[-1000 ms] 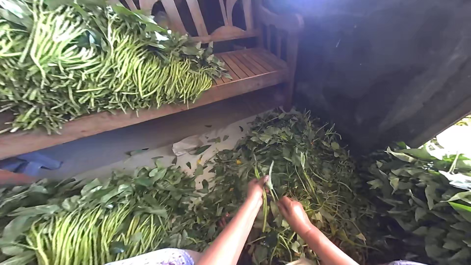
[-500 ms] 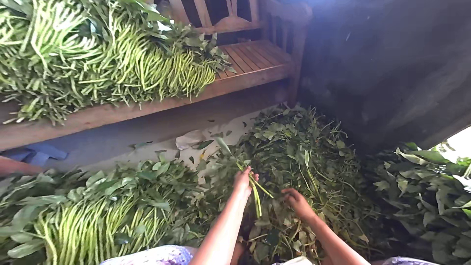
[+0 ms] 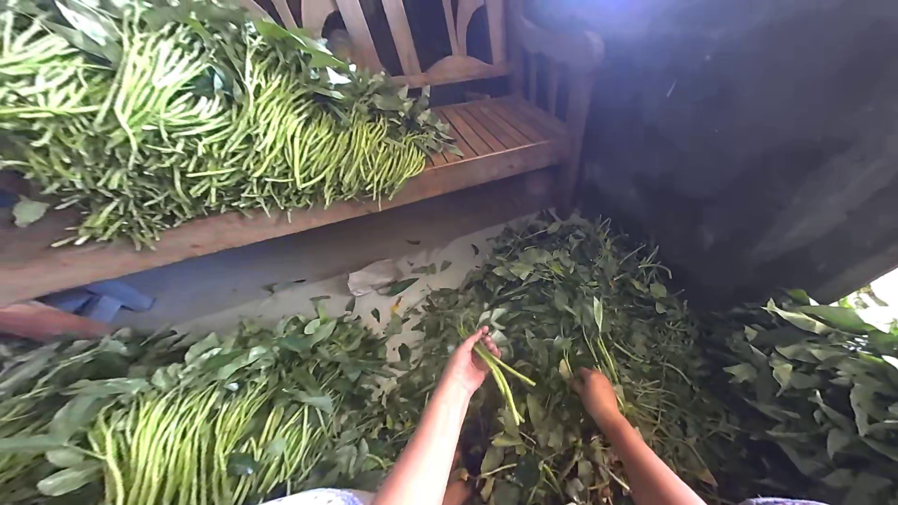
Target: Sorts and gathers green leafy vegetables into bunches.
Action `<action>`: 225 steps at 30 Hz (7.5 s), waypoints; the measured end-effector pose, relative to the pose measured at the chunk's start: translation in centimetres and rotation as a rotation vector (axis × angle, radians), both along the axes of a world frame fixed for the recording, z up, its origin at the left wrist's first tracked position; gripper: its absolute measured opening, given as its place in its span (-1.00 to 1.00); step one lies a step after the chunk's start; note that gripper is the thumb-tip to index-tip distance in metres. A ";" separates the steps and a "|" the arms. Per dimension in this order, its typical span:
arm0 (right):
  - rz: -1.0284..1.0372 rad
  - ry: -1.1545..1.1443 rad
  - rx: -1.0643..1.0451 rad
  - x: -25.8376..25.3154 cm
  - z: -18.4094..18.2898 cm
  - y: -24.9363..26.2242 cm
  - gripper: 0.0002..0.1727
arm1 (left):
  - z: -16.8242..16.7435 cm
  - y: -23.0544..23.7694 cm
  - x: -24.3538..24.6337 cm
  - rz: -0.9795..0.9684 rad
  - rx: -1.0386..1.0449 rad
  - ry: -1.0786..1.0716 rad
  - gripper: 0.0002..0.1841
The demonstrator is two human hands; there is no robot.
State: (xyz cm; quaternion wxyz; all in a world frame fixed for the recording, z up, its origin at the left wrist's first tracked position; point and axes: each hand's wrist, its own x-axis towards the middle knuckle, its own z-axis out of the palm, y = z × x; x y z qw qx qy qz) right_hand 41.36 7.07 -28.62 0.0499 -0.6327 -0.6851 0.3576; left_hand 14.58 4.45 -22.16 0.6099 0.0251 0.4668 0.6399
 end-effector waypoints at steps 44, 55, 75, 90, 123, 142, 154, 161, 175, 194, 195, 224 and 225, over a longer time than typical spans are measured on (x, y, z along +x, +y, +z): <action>-0.278 1.331 -0.677 -1.0 3.1 -5.6 -0.76 | -0.5 -1.1 6.5 -0.523 0.254 0.494 -0.81; -0.114 0.746 -0.352 -2.4 4.8 -5.6 -0.59 | -1.2 -0.7 6.8 -0.178 -0.117 0.424 -0.80; 0.210 0.574 -0.372 -1.2 4.8 -5.8 -0.51 | -1.1 -0.4 4.6 -0.103 -0.136 0.222 -0.80; 0.173 0.411 -0.115 -1.7 9.9 -2.8 -0.57 | -1.8 -1.5 6.9 -0.465 0.017 0.941 -0.65; -0.200 0.052 0.135 7.4 0.0 0.6 -0.66 | 0.3 -0.3 3.1 -0.154 -0.105 0.183 -0.83; 0.038 0.262 0.172 1.9 3.8 -1.2 -0.62 | 1.7 0.7 11.7 -0.303 -0.040 0.594 -0.76; -0.083 0.405 0.031 4.7 3.8 0.0 -0.59 | 1.4 2.1 7.7 -0.119 -0.116 0.696 -0.71; -0.199 0.249 -0.084 5.5 5.8 1.0 -0.19 | 2.9 1.4 1.4 0.066 -0.040 0.819 -0.67; 0.410 -0.022 0.107 -3.1 7.8 -4.1 -0.60 | 4.8 -0.7 3.5 -0.161 0.092 0.619 -0.71; 0.197 -0.043 0.094 -3.2 8.3 -4.4 -0.32 | 1.0 -1.0 3.4 -0.306 0.022 0.577 -0.66; 0.189 0.020 0.122 -3.5 7.8 -4.5 -0.35 | 1.0 -1.0 4.0 -0.332 0.035 0.577 -0.65; -0.190 -0.108 -0.023 4.5 0.6 -0.6 -0.60 | -2.1 0.5 1.2 0.151 -0.155 0.122 -0.85; -0.230 -0.081 0.023 4.8 1.1 -0.5 -0.60 | -1.9 0.6 1.0 0.157 -0.131 0.112 -0.85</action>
